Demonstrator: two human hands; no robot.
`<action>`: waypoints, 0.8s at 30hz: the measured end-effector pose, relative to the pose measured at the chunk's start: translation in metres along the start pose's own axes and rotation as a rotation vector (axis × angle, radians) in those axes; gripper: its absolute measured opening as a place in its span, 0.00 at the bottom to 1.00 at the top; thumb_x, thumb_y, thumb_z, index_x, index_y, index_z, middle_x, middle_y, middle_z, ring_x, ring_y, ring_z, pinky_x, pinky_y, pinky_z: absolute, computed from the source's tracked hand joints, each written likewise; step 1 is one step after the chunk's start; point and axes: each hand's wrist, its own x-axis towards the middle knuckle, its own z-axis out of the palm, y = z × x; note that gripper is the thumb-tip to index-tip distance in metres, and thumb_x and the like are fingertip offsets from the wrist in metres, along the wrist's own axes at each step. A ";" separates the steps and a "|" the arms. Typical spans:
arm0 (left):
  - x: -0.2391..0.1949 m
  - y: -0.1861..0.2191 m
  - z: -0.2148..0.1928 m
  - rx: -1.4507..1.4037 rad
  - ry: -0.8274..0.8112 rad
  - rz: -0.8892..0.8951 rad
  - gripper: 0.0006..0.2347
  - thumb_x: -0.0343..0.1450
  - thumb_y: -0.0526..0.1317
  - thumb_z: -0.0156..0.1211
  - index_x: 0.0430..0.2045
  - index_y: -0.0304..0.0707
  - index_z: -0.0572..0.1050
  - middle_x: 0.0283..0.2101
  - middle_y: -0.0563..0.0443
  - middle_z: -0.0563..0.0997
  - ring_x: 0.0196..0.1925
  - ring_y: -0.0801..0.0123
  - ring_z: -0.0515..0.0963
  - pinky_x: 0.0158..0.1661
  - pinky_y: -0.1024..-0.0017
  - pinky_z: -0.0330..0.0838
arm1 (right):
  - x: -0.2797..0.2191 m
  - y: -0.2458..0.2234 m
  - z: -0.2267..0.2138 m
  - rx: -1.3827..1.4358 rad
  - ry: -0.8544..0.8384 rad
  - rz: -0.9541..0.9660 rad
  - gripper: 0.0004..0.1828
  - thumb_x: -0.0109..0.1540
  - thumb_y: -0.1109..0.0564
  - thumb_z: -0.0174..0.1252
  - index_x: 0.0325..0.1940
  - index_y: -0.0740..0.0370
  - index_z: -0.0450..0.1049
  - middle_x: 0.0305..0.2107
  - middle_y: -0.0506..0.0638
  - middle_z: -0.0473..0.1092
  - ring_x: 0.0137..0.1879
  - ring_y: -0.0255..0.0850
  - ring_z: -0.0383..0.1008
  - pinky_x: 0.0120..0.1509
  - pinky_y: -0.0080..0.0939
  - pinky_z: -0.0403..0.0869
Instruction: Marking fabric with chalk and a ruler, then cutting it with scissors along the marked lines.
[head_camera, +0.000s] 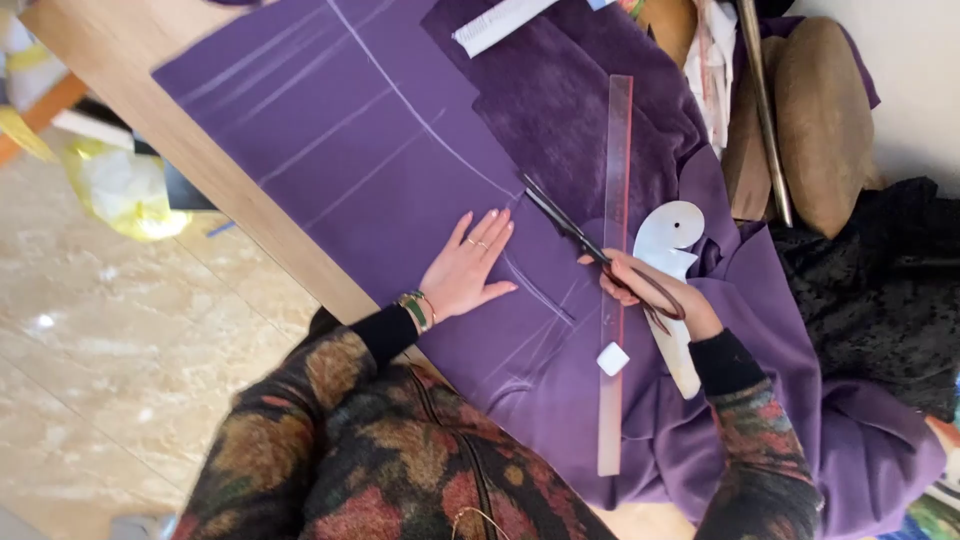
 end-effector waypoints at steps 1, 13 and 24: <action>0.001 0.000 0.001 -0.008 -0.001 -0.013 0.41 0.73 0.64 0.51 0.73 0.31 0.52 0.78 0.37 0.50 0.80 0.55 0.48 0.75 0.47 0.35 | 0.000 -0.005 -0.002 -0.001 -0.007 0.014 0.37 0.74 0.38 0.35 0.75 0.72 0.45 0.32 0.51 0.62 0.30 0.32 0.60 0.27 0.29 0.63; -0.001 0.002 0.000 0.058 0.017 0.003 0.40 0.74 0.64 0.50 0.73 0.32 0.51 0.78 0.37 0.50 0.80 0.54 0.46 0.75 0.48 0.36 | 0.006 -0.035 -0.031 -0.254 -0.128 0.035 0.41 0.69 0.30 0.40 0.67 0.71 0.57 0.27 0.49 0.58 0.25 0.30 0.55 0.23 0.28 0.59; -0.001 0.002 -0.001 0.069 0.044 0.010 0.40 0.73 0.64 0.52 0.74 0.32 0.52 0.78 0.38 0.50 0.80 0.55 0.46 0.75 0.48 0.37 | 0.019 -0.016 -0.041 -0.210 -0.114 0.059 0.40 0.68 0.30 0.42 0.68 0.66 0.59 0.25 0.42 0.52 0.23 0.27 0.54 0.23 0.29 0.60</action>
